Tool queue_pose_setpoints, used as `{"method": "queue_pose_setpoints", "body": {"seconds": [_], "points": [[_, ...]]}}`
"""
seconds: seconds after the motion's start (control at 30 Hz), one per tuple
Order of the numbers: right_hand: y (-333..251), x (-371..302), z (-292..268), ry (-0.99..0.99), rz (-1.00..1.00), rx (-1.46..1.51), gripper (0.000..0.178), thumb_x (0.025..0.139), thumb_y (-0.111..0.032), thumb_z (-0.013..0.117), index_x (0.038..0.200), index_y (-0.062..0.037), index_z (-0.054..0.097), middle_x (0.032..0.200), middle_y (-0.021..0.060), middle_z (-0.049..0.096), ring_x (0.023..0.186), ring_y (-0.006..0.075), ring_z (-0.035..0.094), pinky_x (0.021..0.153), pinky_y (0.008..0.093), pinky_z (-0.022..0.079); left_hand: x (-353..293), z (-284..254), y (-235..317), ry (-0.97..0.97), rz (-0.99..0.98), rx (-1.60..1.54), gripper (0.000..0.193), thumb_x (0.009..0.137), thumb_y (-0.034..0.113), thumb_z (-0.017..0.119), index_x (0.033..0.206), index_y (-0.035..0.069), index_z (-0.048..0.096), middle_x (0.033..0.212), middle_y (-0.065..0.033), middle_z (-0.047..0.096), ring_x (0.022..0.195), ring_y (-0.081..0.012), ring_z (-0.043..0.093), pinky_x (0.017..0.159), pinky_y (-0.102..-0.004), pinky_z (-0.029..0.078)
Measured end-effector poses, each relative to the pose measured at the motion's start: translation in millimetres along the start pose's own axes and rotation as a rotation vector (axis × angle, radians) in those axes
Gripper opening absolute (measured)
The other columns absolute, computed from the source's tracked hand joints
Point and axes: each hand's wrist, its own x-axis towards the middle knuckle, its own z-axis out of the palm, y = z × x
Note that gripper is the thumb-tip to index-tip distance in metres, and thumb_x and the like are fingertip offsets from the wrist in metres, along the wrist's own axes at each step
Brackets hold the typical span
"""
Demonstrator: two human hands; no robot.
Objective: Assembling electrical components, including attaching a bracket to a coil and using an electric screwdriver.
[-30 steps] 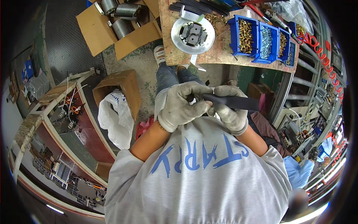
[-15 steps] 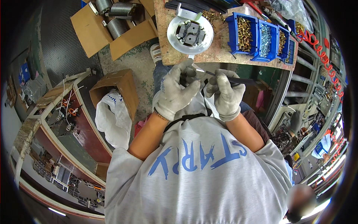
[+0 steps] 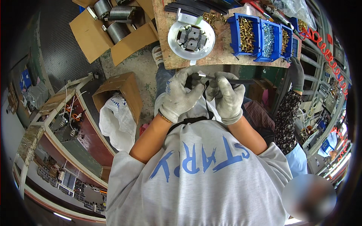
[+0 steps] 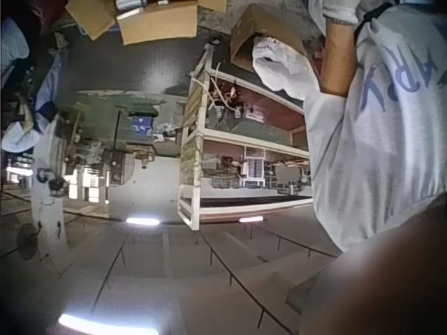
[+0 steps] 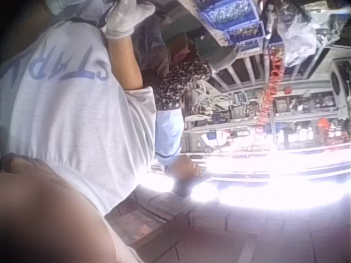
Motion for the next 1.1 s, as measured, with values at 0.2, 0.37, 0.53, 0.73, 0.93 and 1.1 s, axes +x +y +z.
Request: {"method": "queue_pose_setpoints", "body": {"seconds": [0.2,0.37,0.53,0.73,0.93,1.1], "points": [[1.0,-5.7,11.1,0.019,-0.066,0.006,0.019,0.091,-0.007,0.062,0.1,0.0102,0.06,0.081,0.0157,0.067,0.059,0.0169,0.063,0.051,0.028,0.053,-1.0,-1.2,-3.2,-0.035,-0.018,-0.012,0.043,0.078,-0.005,0.062,0.121,-0.004,0.057,0.096,-0.0076,0.065,0.086,-0.0117,0.063,0.078,-0.0258,0.053],[1.4,-8.0,22.0,0.01,-0.113,-0.186,0.021,0.09,-0.005,0.063,0.103,0.0112,0.061,0.082,0.0123,0.068,0.066,0.0127,0.065,0.058,0.0246,0.054,-2.2,-3.3,-9.9,-0.032,0.015,-0.007,0.043,0.074,-0.009,0.061,0.117,-0.001,0.059,0.101,-0.0148,0.066,0.09,-0.0225,0.067,0.08,-0.0317,0.053],[-2.0,-6.6,23.7,0.012,0.059,-0.059,0.019,0.09,-0.008,0.065,0.1,0.008,0.064,0.084,0.0103,0.069,0.067,0.0116,0.065,0.061,0.0231,0.054,0.3,-5.4,-11.0,-0.021,0.076,0.053,0.041,0.076,-0.009,0.061,0.117,0.0,0.061,0.1,-0.0147,0.066,0.089,-0.0227,0.067,0.079,-0.0315,0.053],[1.1,-4.4,25.4,-0.008,-0.066,-0.415,0.025,0.09,-0.01,0.066,0.107,0.0085,0.063,0.085,0.0113,0.069,0.072,0.0111,0.065,0.064,0.024,0.054,2.0,-9.2,-10.4,-0.024,0.144,0.105,0.037,0.08,-0.007,0.063,0.116,0.002,0.062,0.104,-0.0139,0.067,0.094,-0.0228,0.067,0.082,-0.0322,0.053],[-9.4,12.2,8.2,-0.292,-0.302,-0.858,0.03,0.089,-0.013,0.067,0.115,0.0008,0.062,0.096,0.0125,0.07,0.082,0.0164,0.068,0.072,0.0288,0.055,4.9,-7.9,-13.4,-0.016,0.141,0.11,0.038,0.079,-0.007,0.064,0.116,0.002,0.062,0.107,-0.0145,0.067,0.093,-0.0238,0.067,0.083,-0.0329,0.053],[-7.1,23.8,2.4,-0.404,-0.411,-1.09,0.033,0.086,-0.016,0.061,0.116,-0.0035,0.062,0.105,0.017,0.067,0.095,0.0334,0.066,0.08,0.0358,0.053,4.6,-16.9,21.3,0.009,0.272,0.291,0.045,0.072,-0.003,0.069,0.116,0.002,0.062,0.104,-0.015,0.066,0.089,-0.0274,0.067,0.08,-0.0349,0.053]]}}
